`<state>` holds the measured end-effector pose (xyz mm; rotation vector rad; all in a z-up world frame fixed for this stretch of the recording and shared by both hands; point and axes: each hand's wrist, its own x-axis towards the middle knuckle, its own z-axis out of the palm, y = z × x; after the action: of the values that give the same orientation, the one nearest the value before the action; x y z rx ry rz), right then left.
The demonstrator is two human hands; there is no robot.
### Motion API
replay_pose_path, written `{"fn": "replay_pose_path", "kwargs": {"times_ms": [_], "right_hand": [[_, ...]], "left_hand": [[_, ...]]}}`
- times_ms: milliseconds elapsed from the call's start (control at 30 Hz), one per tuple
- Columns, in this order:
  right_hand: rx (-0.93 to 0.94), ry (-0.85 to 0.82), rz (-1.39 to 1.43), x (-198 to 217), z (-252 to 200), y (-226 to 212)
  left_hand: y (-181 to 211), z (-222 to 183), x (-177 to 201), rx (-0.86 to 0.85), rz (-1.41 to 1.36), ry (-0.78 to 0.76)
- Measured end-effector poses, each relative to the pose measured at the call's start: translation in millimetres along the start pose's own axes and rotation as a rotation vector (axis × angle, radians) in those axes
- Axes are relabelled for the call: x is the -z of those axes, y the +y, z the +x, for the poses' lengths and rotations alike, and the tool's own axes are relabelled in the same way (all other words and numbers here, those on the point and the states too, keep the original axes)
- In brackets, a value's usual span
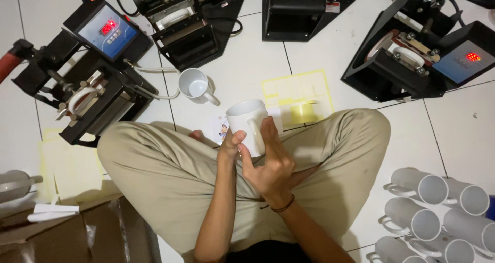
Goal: The person places a mug into a heat press, closes the lever, and then removes another mug from a different press. Later, the person applies a small adhesive print to a white mug by hand.
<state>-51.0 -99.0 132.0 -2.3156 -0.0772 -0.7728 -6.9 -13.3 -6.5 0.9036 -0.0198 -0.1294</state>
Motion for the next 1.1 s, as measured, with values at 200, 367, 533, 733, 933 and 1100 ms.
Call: {"fn": "replay_pose_path", "kwargs": {"times_ms": [200, 367, 533, 733, 933, 1100], "right_hand": [[0.077, -0.012, -0.006, -1, -2, 3], [0.057, -0.031, -0.028, 1, -4, 7], [-0.441, -0.257, 0.358, -19, -8, 71], [-0.599, -0.254, 0.983, -36, -9, 110], [-0.444, -0.319, 0.834, -31, 2, 103], [-0.473, -0.403, 0.941, -44, -8, 122]], "left_hand": [[-14, 2, 8, -0.017, -0.029, -0.024], [-9, -1, 11, 0.048, 0.053, 0.063], [34, 1, -2, 0.174, 0.141, 0.104], [33, 10, -13, 0.172, 0.208, 0.005], [11, 8, -15, 0.102, 0.346, 0.279], [-8, 10, 32, 0.005, 0.38, 0.302]]}}
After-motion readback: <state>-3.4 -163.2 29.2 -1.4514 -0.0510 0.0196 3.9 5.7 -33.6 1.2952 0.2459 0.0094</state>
